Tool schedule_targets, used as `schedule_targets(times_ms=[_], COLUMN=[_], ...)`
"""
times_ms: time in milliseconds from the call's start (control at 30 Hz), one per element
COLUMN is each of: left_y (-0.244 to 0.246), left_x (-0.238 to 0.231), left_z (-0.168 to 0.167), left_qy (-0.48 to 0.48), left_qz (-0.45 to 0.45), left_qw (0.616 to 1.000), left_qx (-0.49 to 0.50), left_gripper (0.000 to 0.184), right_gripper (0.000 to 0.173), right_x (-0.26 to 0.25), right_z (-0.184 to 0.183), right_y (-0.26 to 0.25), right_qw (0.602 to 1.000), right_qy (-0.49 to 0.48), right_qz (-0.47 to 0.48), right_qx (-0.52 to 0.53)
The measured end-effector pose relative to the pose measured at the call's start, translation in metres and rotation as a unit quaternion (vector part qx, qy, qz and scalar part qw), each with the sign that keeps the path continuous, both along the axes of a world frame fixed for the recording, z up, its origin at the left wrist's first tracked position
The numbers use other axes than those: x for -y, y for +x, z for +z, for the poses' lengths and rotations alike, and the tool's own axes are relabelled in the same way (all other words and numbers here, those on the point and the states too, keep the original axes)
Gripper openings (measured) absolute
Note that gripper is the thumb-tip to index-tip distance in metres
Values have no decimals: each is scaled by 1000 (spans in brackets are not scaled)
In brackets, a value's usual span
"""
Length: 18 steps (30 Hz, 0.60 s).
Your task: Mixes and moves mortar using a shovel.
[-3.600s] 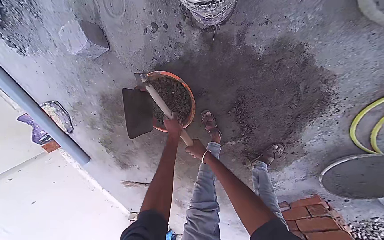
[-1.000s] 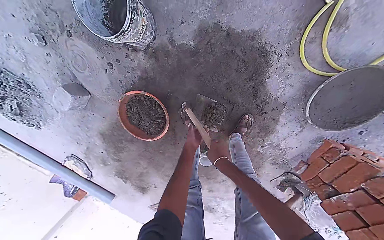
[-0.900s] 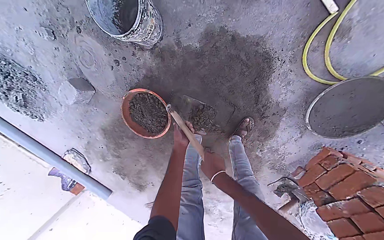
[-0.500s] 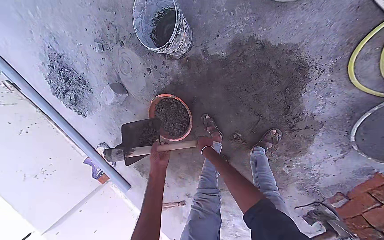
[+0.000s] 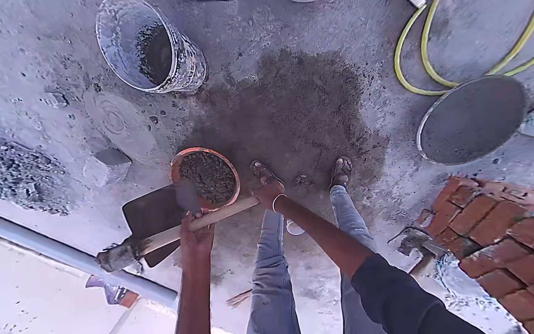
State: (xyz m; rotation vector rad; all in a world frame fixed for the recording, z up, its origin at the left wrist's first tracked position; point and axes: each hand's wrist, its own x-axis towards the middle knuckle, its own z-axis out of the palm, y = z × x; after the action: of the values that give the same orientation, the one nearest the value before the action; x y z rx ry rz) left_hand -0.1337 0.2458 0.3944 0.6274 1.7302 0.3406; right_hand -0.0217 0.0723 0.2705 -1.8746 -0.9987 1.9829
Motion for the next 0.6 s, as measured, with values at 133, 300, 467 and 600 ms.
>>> schedule_targets(times_ms=[133, 300, 467, 600], left_y=[59, 170, 321, 423], left_x=[67, 177, 283, 331], left_z=[-72, -214, -294, -311], left_qy=[-95, -189, -149, -30], left_qz=[-90, -227, -393, -506], left_qw=[991, 955, 906, 857], left_qx=[24, -6, 41, 93], left_gripper=[25, 7, 6, 8], right_gripper=[42, 42, 35, 37], right_x=[126, 192, 244, 274], right_z=[19, 2, -84, -155], right_y=[2, 19, 97, 180], right_qw=[992, 913, 817, 788], right_qy=[-67, -278, -280, -198], right_qz=[-110, -298, -490, -567], right_qx=[-15, 26, 114, 132])
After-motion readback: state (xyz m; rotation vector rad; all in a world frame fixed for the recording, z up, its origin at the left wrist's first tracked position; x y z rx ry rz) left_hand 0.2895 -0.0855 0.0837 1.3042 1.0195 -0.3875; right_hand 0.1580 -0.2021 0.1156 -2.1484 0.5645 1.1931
